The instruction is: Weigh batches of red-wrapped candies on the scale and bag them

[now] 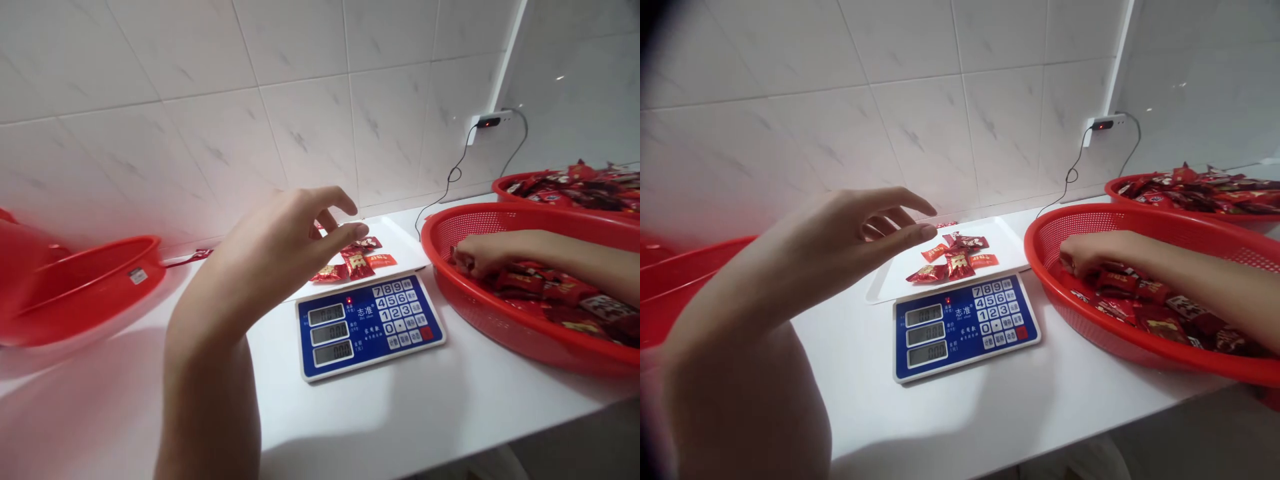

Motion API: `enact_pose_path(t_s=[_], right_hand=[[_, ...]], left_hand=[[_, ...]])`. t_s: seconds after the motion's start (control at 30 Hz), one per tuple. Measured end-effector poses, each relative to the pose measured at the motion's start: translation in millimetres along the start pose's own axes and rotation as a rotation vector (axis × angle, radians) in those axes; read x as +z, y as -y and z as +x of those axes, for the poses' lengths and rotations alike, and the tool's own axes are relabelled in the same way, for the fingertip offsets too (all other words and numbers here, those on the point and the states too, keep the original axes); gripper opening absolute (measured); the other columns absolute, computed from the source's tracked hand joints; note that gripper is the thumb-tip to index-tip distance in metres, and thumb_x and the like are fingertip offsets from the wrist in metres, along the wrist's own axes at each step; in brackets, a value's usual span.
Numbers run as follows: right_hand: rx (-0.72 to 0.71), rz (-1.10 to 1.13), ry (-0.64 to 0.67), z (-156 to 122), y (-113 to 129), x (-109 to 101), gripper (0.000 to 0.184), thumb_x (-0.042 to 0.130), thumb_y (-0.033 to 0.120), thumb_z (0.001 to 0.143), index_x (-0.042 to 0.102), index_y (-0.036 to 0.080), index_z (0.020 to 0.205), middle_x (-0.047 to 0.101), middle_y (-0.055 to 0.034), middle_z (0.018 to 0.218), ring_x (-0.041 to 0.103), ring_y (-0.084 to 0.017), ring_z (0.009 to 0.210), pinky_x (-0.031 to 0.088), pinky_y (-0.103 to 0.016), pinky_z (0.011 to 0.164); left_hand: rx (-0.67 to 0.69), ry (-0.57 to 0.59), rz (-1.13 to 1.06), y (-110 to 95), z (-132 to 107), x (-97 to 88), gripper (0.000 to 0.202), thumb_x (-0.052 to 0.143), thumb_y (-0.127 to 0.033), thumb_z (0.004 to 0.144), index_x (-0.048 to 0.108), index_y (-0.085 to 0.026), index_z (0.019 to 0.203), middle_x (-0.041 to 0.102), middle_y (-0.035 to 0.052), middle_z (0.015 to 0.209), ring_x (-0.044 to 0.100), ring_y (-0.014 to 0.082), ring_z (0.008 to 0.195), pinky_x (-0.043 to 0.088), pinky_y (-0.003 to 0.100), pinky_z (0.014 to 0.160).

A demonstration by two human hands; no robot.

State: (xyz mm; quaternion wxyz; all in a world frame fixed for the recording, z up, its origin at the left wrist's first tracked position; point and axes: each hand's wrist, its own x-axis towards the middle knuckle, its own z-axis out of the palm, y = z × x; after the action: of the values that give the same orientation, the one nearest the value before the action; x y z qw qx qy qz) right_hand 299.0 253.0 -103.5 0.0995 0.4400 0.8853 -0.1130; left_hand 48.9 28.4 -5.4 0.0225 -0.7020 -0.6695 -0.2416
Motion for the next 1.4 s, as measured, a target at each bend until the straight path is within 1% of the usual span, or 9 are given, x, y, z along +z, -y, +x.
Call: enact_pose_path(t_s=[0.1, 0.2, 0.37, 0.47, 0.57, 0.7, 0.83, 1.07, 1.4], right_hand=[[0.064, 0.003, 0.07, -1.7, -2.8, -28.1, 0.024, 0.059, -0.002, 0.065, 0.072, 0.016, 0.072, 0.071, -0.0049, 0.073, 0.062, -0.017, 0.065, 0.042, -0.03, 0.059], [0.043, 0.181, -0.178, -3.6, -4.2, -57.6, 0.025, 0.06, -0.004, 0.072, 0.075, 0.015, 0.079, 0.074, -0.0047, 0.076, 0.067, -0.015, 0.068, 0.047, -0.032, 0.068], [-0.374, 0.465, -0.478, -6.5, 37.1, -78.6, 0.013, 0.072, 0.012, 0.077, 0.078, 0.019, 0.087, 0.076, -0.0041, 0.081, 0.069, -0.017, 0.073, 0.054, -0.038, 0.075], [-0.568, 0.668, -0.489, -0.1, 80.6, -65.8, 0.014, 0.073, 0.018, 0.079, 0.077, 0.02, 0.092, 0.077, -0.0056, 0.09, 0.071, -0.022, 0.084, 0.057, -0.043, 0.084], [-0.595, 0.807, -0.557, 14.9, 107.6, -39.1, 0.022, 0.07, 0.021, 0.082, 0.073, 0.019, 0.104, 0.075, -0.0093, 0.106, 0.069, -0.025, 0.1, 0.056, -0.048, 0.094], [-0.49, 0.767, -0.848, 34.5, 101.4, -4.6, 0.026, 0.059, 0.02, 0.085, 0.069, 0.018, 0.109, 0.07, -0.0111, 0.119, 0.065, -0.026, 0.11, 0.052, -0.05, 0.099], [-0.421, 0.671, -1.008, 42.5, 86.2, 6.5, 0.031, 0.053, 0.018, 0.083, 0.065, 0.018, 0.112, 0.066, -0.0118, 0.119, 0.064, -0.027, 0.109, 0.052, -0.051, 0.096], [-0.674, 0.415, -0.92, 34.6, 96.5, 5.7, 0.031, 0.052, 0.02, 0.085, 0.063, 0.021, 0.114, 0.06, -0.0121, 0.117, 0.06, -0.027, 0.112, 0.052, -0.047, 0.097], [-0.666, 0.35, -0.866, 35.8, 96.2, 6.7, 0.031, 0.052, 0.022, 0.084, 0.06, 0.024, 0.114, 0.058, -0.0104, 0.117, 0.057, -0.028, 0.114, 0.047, -0.051, 0.103]], left_hand=[[-0.001, -0.011, -0.006, 0.4, -1.2, -0.7, 0.033, 0.058, -0.052, 0.091, 0.072, -0.029, 0.11, 0.076, 0.0036, 0.088, 0.069, 0.0203, 0.072, 0.049, 0.028, 0.058], [0.02, -0.05, -0.023, 2.0, -2.3, -1.7, 0.032, 0.059, -0.052, 0.091, 0.073, -0.029, 0.108, 0.075, 0.0046, 0.086, 0.069, 0.0214, 0.072, 0.05, 0.03, 0.058], [0.043, -0.083, -0.057, 4.2, -5.0, -5.9, 0.032, 0.061, -0.052, 0.091, 0.074, -0.028, 0.108, 0.075, 0.0052, 0.086, 0.069, 0.0219, 0.074, 0.051, 0.03, 0.06], [0.045, -0.088, -0.056, 5.3, -6.0, -7.5, 0.034, 0.061, -0.053, 0.09, 0.074, -0.028, 0.11, 0.075, 0.0046, 0.086, 0.069, 0.0201, 0.071, 0.05, 0.027, 0.056], [0.045, -0.082, -0.044, 5.3, -6.8, -7.2, 0.035, 0.062, -0.053, 0.09, 0.074, -0.029, 0.111, 0.075, 0.0041, 0.086, 0.069, 0.0199, 0.071, 0.051, 0.027, 0.055], [0.041, -0.097, -0.061, 2.6, -8.4, -6.6, 0.031, 0.06, -0.053, 0.091, 0.075, -0.03, 0.106, 0.075, 0.0029, 0.084, 0.068, 0.0197, 0.068, 0.051, 0.028, 0.054], [0.035, -0.105, -0.062, 2.3, -7.8, -7.8, 0.031, 0.061, -0.053, 0.089, 0.076, -0.03, 0.105, 0.074, 0.0024, 0.083, 0.067, 0.0194, 0.067, 0.05, 0.028, 0.053], [0.045, -0.085, -0.034, 3.7, -6.5, -8.7, 0.029, 0.061, -0.054, 0.092, 0.073, -0.032, 0.105, 0.075, -0.0012, 0.085, 0.07, 0.0199, 0.073, 0.052, 0.028, 0.056], [0.068, -0.091, -0.064, 0.6, -7.0, -6.9, 0.029, 0.061, -0.051, 0.093, 0.075, -0.028, 0.103, 0.075, 0.0003, 0.08, 0.068, 0.0164, 0.064, 0.049, 0.022, 0.049]])
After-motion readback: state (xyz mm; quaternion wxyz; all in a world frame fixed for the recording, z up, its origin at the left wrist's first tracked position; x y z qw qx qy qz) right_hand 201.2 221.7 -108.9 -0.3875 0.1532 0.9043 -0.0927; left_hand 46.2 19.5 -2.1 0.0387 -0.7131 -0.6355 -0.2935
